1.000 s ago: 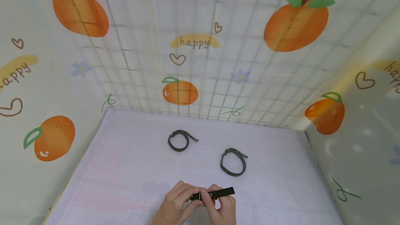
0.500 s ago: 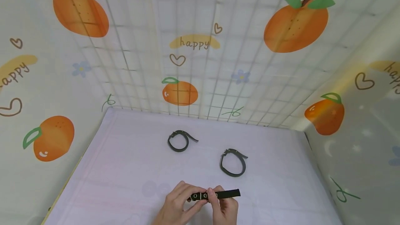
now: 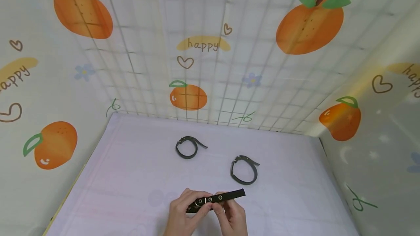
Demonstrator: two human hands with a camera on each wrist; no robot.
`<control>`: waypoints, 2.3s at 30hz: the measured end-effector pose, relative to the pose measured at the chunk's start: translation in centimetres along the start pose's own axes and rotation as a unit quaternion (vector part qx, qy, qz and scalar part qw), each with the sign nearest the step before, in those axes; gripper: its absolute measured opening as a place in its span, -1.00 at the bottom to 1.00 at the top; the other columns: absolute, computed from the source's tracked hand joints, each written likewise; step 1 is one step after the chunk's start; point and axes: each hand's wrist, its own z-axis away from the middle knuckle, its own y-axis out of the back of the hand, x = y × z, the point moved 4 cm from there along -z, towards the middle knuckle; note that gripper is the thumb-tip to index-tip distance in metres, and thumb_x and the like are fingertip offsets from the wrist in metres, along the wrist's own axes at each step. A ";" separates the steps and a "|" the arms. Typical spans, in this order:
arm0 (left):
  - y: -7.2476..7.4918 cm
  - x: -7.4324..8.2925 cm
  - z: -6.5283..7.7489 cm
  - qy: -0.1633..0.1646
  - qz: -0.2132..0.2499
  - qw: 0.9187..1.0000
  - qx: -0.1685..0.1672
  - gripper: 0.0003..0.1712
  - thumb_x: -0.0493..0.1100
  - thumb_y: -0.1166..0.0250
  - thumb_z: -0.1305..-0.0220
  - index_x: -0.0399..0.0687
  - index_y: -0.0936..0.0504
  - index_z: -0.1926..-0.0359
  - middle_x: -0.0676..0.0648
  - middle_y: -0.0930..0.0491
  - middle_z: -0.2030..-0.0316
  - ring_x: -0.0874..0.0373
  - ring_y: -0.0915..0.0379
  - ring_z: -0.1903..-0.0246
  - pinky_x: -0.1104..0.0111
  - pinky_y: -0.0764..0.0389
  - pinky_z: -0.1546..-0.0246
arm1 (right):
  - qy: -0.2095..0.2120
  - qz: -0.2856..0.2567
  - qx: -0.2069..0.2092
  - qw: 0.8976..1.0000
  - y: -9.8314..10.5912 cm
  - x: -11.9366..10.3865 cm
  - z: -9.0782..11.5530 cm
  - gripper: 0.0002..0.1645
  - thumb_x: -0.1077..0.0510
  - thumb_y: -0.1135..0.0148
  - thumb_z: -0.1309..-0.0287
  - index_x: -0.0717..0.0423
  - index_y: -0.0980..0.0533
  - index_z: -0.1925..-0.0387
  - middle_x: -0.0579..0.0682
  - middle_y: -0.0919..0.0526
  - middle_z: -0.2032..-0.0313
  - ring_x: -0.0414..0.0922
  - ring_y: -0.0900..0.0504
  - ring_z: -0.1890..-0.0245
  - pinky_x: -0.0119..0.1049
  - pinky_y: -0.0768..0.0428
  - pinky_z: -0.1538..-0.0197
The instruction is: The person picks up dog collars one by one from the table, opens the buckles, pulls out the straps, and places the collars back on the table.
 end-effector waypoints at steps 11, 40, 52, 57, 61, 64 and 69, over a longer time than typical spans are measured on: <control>0.5 -1.0 0.3 0.151 0.074 0.986 -0.008 -0.84 -0.13 -0.50 -0.41 0.19 -0.83 0.04 0.09 -0.84 0.17 0.35 -0.60 0.23 0.43 -0.70 0.34 | 0.012 -0.008 -0.018 1.000 -0.3 -0.2 -0.4 -0.69 0.59 -0.38 -0.18 0.20 -0.65 0.18 0.00 -0.53 0.56 -0.48 -0.46 0.43 -0.43 -0.53 0.53; 0.0 -0.6 1.0 0.000 0.080 0.997 -0.019 -0.67 -0.29 -0.56 -0.29 0.14 -0.82 -0.02 0.04 -0.66 0.25 0.38 -0.60 0.24 0.46 -0.72 0.35 | 0.053 0.103 -0.006 0.993 -0.8 -0.2 -0.8 -0.65 0.46 -0.26 -0.12 -0.04 -0.45 0.23 -0.12 -0.61 0.29 -0.32 -0.52 0.25 -0.43 -0.46 0.24; 0.0 -0.5 0.9 0.057 0.138 0.988 -0.049 -0.70 -0.33 -0.48 -0.38 0.07 -0.79 -0.05 -0.05 -0.60 0.08 0.27 -0.60 0.13 0.46 -0.74 0.12 | -0.084 -0.017 -0.143 0.986 -1.0 0.1 -0.6 -0.67 0.44 -0.01 -0.46 0.07 -0.49 0.41 0.12 -0.50 0.55 -0.41 -0.44 0.50 -0.44 -0.53 0.42; 0.1 -0.6 0.5 0.057 0.121 0.989 -0.067 -0.63 -0.34 -0.40 -0.44 0.09 -0.72 -0.17 -0.09 -0.69 0.02 0.28 -0.60 0.14 0.46 -0.70 0.15 | -0.092 -0.054 -0.120 0.987 -0.9 0.0 -0.7 -0.69 0.50 -0.04 -0.36 0.13 -0.50 0.43 0.10 -0.40 0.60 -0.41 -0.36 0.55 -0.47 -0.44 0.50; 0.5 -0.9 0.3 0.079 0.082 0.991 -0.076 -0.66 -0.31 -0.26 -0.55 0.17 -0.70 -0.18 0.01 -0.74 0.00 0.25 -0.62 0.06 0.41 -0.64 0.03 | -0.053 -0.111 -0.121 0.985 -0.9 -0.2 -0.9 -0.74 0.54 0.01 -0.41 0.27 -0.52 0.33 0.18 -0.40 0.57 -0.14 -0.35 0.60 -0.39 -0.42 0.53; 0.7 -1.3 0.3 0.108 0.065 0.987 -0.096 -0.70 -0.27 -0.11 -0.66 0.18 -0.71 -0.08 0.08 -0.76 0.04 0.32 -0.62 0.05 0.40 -0.63 -0.02 | -0.046 -0.139 -0.117 0.982 -0.8 -0.3 -1.0 -0.76 0.55 0.05 -0.43 0.35 -0.51 0.30 0.25 -0.45 0.52 0.00 -0.35 0.59 -0.32 -0.42 0.54; 0.9 -2.1 0.5 0.146 0.080 0.973 -0.157 -0.65 -0.21 0.03 -0.74 0.00 -0.67 0.16 -0.07 -0.77 0.27 0.45 -0.57 0.17 0.45 -0.60 0.09 | -0.080 -0.135 -0.099 0.983 -0.5 -0.4 -1.0 -0.75 0.54 0.05 -0.36 0.35 -0.52 0.34 0.27 -0.48 0.52 -0.02 -0.34 0.61 -0.35 -0.42 0.54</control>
